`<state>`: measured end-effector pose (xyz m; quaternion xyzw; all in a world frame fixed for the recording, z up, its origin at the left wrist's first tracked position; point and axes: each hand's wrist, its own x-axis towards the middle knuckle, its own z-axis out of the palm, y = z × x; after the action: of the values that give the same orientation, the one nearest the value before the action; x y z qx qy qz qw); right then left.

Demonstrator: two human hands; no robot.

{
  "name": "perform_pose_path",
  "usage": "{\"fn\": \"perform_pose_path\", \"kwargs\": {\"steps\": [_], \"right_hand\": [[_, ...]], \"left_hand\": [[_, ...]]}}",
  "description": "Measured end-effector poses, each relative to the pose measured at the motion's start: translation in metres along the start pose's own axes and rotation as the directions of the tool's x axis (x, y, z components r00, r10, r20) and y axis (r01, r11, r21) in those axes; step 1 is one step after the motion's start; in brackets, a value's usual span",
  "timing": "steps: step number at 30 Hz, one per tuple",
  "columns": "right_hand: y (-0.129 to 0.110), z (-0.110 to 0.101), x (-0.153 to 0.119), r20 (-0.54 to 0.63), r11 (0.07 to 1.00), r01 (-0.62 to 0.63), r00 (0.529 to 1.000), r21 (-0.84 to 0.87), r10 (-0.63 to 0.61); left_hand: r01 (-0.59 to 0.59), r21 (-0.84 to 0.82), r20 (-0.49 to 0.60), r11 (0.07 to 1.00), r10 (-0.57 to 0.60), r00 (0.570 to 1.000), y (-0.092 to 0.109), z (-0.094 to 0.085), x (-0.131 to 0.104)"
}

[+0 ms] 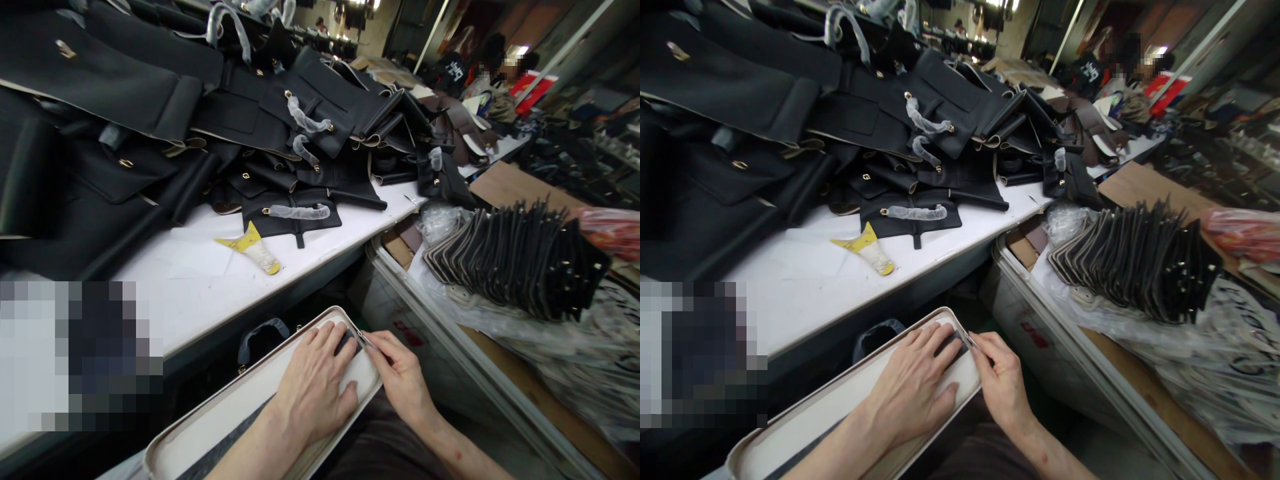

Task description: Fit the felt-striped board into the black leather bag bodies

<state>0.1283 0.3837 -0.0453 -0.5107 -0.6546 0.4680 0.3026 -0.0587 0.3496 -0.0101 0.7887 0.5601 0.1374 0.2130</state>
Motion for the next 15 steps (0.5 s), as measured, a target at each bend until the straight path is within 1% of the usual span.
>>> {"fn": "perform_pose_path", "kwargs": {"steps": [3, 7, 12, 15], "right_hand": [[-0.0002, -0.0008, -0.0006, -0.004, 0.998, 0.032, 0.999, -0.047, -0.032], [-0.0014, -0.0019, -0.0027, 0.018, 0.987, 0.108, 0.994, -0.121, -0.107], [-0.0031, -0.0047, -0.0025, 0.1, 0.947, 0.236, 0.971, -0.219, -0.219], [-0.0058, -0.007, -0.0011, 0.166, 0.912, 0.286, 0.955, -0.293, -0.246]], "left_hand": [[-0.001, -0.008, -0.002, 1.0, 0.001, 1.0, 0.0007, -0.0011, 0.0017], [-0.01, -0.008, -0.02, 1.0, 0.01, 1.0, -0.0006, 0.0016, 0.0015], [-0.019, -0.041, -0.033, 0.999, 0.017, 0.999, -0.0029, 0.0027, 0.0014], [-0.017, -0.086, -0.05, 0.996, 0.012, 0.999, -0.0058, 0.0021, 0.0027]]}}
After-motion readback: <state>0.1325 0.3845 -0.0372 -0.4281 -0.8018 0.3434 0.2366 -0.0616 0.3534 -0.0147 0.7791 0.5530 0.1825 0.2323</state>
